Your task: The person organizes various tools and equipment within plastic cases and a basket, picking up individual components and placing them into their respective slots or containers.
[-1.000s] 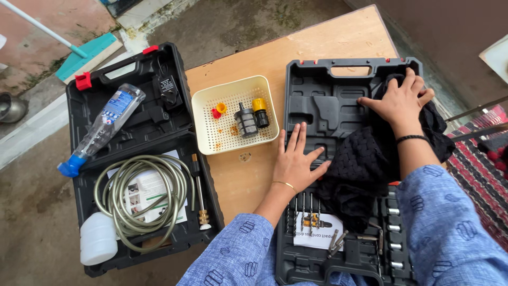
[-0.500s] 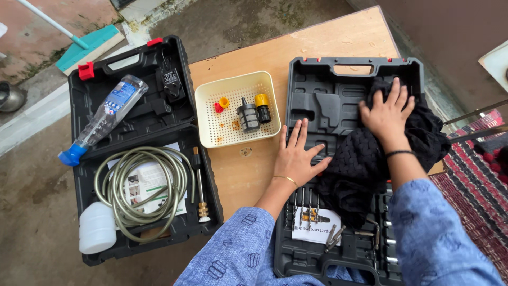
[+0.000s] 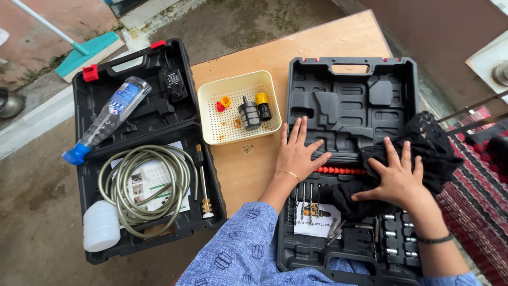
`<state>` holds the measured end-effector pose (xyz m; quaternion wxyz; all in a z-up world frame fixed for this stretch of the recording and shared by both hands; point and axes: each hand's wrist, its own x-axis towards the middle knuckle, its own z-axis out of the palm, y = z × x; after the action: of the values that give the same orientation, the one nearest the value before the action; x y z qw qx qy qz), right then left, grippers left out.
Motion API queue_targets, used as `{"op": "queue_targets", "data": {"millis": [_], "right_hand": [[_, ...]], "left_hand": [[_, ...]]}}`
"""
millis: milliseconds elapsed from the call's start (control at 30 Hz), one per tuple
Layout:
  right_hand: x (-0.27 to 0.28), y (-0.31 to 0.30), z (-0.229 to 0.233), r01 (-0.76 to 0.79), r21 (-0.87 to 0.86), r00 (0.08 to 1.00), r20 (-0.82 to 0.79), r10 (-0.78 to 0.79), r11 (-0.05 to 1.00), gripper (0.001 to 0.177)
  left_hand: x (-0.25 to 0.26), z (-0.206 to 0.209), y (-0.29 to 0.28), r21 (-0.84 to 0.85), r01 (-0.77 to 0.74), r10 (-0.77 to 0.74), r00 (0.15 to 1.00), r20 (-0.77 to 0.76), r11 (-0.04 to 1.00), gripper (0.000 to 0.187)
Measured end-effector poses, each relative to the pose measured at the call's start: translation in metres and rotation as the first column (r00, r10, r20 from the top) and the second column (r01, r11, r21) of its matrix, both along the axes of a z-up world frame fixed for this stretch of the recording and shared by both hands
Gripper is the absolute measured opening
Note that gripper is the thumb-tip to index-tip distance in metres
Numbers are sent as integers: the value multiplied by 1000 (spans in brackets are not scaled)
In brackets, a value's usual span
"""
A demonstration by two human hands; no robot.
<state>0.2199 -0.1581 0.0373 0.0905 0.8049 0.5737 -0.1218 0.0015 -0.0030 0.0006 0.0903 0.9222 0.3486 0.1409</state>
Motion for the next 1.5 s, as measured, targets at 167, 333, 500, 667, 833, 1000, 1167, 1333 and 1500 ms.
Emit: {"op": "queue_targets", "data": {"millis": [167, 333, 500, 667, 833, 1000, 1167, 1333, 1500], "right_hand": [[-2, -16, 9, 25, 82, 999, 38, -28, 996, 80], [40, -14, 24, 253, 446, 923, -376, -77, 859, 52], [78, 4, 27, 468, 582, 872, -427, -239, 665, 42], [118, 74, -29, 267, 362, 949, 62, -308, 893, 58], [125, 111, -72, 442, 221, 896, -55, -441, 869, 67], [133, 111, -74, 408, 234, 913, -108, -394, 882, 61], [133, 117, -74, 421, 220, 907, -96, -410, 880, 53], [126, 117, -71, 361, 242, 928, 2, -372, 901, 57], [117, 84, -76, 348, 236, 936, -138, -323, 907, 70]], "left_hand": [[-1, -3, -8, -11, 2, -1, 1000, 12, 1000, 59], [-1, -5, -10, -17, 0, 0, 1000, 30, 1000, 59], [-1, -4, -10, -21, -1, 2, 999, 34, 1000, 59], [-1, -5, -10, -17, 2, -1, 998, 68, 1000, 58], [-2, -3, -9, -29, -1, 3, 997, 74, 1000, 57], [-2, -4, -10, -21, -2, 3, 998, 56, 1000, 57], [0, -6, -9, 0, -1, 1, 999, 53, 1000, 57], [-2, -5, -10, -7, 1, -1, 997, 77, 1000, 58], [-3, 0, -10, -87, 0, 9, 995, 98, 996, 62]]}}
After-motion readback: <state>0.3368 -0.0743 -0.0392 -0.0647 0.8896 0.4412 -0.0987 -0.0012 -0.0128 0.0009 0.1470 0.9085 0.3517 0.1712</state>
